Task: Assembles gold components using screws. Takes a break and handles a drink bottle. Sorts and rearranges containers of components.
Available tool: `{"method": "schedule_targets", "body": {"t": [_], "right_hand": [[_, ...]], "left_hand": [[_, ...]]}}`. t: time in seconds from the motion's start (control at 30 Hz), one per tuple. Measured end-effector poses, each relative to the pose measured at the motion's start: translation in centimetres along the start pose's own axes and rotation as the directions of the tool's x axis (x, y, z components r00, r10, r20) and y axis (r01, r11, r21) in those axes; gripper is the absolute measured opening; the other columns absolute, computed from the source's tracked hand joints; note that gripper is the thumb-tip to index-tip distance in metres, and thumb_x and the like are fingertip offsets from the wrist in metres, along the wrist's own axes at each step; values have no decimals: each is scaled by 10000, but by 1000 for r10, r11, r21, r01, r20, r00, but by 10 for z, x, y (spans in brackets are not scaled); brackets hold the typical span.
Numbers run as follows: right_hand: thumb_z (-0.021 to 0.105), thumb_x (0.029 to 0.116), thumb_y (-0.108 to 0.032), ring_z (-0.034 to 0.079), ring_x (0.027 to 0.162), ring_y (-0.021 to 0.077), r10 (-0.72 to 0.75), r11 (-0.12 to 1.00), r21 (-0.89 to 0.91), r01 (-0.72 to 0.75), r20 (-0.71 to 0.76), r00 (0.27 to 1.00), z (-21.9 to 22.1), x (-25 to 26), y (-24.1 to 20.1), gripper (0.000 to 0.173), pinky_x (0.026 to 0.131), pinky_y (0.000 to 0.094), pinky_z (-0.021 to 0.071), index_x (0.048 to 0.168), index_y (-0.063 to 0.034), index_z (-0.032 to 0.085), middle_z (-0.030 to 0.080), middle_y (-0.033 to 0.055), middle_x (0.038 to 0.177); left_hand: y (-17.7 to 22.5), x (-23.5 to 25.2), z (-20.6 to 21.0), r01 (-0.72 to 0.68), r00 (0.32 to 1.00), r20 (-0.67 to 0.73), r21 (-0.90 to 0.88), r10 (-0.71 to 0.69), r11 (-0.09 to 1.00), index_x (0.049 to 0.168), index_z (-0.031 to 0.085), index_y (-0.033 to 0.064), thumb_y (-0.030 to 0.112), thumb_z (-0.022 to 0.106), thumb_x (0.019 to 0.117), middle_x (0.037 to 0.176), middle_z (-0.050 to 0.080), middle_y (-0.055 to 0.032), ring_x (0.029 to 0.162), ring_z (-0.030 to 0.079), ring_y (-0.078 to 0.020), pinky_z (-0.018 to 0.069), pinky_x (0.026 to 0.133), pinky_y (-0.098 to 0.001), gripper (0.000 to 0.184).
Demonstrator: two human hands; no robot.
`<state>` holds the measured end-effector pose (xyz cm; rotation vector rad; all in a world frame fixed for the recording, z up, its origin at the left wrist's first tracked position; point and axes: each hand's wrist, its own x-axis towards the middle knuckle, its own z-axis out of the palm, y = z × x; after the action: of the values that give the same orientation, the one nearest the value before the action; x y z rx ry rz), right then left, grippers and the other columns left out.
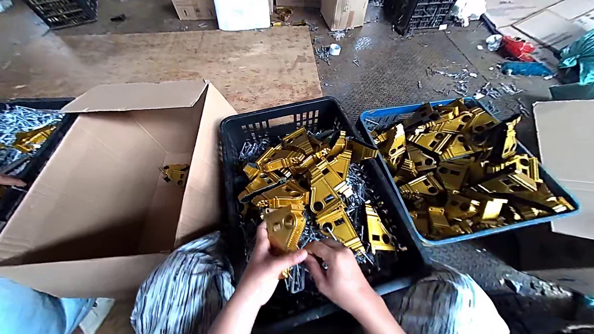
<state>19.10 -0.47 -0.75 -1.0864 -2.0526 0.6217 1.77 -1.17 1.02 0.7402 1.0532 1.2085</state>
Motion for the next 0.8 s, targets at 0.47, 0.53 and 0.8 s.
{"method": "schedule_targets", "body": {"t": [0.47, 0.53, 0.8], "right_hand": [[457, 1058, -377, 649, 1045, 87, 341, 855, 415, -310, 0, 940, 7, -3, 9, 460, 904, 289, 537, 1167, -25, 733, 703, 99, 1213], [481, 1056, -417, 582, 1149, 154, 218, 905, 393, -165, -95, 971, 14, 1, 9, 570, 952, 290, 523, 1471, -32, 546, 539, 206, 1389], [480, 1039, -515, 521, 1397, 260, -22, 969, 241, 48, -108, 994, 21, 15, 12, 843, 1167, 409, 451, 1530, 144, 295, 491, 278, 1505]], "left_hand": [[6, 13, -13, -99, 990, 119, 161, 81, 982, 1577, 29, 52, -16, 836, 681, 1406, 516, -175, 1194, 641, -217, 587, 970, -362, 1208], [3, 10, -12, -39, 985, 172, 105, 20, 994, 1565, 51, 52, -41, 812, 693, 1370, 546, -170, 1168, 655, -222, 590, 958, -372, 1162], [-12, 11, -21, -16, 959, 283, 117, -18, 993, 1509, 169, 3, -47, 781, 677, 1259, 611, -127, 1095, 680, -183, 607, 903, -348, 1034]]}}
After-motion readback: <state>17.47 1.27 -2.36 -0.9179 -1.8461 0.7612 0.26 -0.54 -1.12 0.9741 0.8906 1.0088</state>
